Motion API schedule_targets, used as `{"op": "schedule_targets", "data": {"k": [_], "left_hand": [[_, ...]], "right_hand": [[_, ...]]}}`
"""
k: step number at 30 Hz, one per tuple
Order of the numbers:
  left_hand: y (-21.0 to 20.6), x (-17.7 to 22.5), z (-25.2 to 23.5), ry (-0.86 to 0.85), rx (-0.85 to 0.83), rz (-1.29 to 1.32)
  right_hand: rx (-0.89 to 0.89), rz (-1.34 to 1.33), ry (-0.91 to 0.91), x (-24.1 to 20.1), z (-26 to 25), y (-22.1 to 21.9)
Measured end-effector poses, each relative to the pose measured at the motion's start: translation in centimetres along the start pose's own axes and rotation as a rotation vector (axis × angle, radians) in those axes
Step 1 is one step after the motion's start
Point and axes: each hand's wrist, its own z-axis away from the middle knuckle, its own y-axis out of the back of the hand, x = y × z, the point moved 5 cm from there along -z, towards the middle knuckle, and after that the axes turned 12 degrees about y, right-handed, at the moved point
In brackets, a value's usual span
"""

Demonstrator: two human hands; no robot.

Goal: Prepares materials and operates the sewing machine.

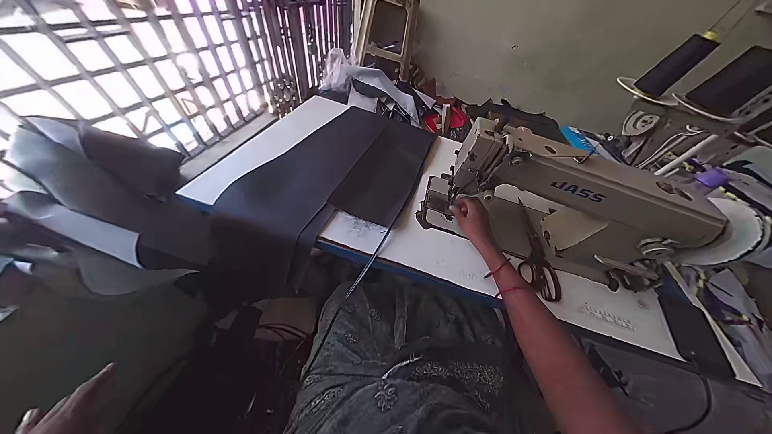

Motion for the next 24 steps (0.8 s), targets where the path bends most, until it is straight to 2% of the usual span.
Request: {"op": "schedule_targets", "data": {"k": [2,4,10,15,17,19,20,22,24], "left_hand": [[-0.1,3.0,0.3,-0.172,0.046,0.034],[-1.4,5.6,1.1,-0.323,0.053,0.08],[-7.9,11.6,4.6,-0.522,-0.309,0.161],[-12.4,12.6,6.9,-0.549,-0.599,0.318],[-13.9,10.0,7.8,-0.445,-0.567,0.411],[-15.7,5.1,9.5,-0.277,-0.45,0.394],[-16.3,2.3,10.7,-0.148,-0.437,0.353],[-18.1,-3.3,13.6,0.217,-0.561,0.24],[-24.1,-10.6,18.3,0.517,-0.635,0.163]], "right_hand": [[0.087,-0.021,0.011,-0.7,0.0,-1.0],[0.099,0.01,-0.011,-0.4,-1.0,-1.4],[0.019,0.179,0.03,-0.8,-1.3,-1.3],[-0.032,0.394,0.01,-0.2,0.4,-0.4],[-0.027,0.445,0.002,1.4,2.5,0.9],[0.013,0.506,-0.006,3.5,4.2,2.6],[0.011,0.51,-0.055,3.7,4.9,3.2],[-0.005,0.498,-0.151,3.2,6.5,4.2],[-0.023,0.475,-0.138,2.5,8.4,4.5]]}}
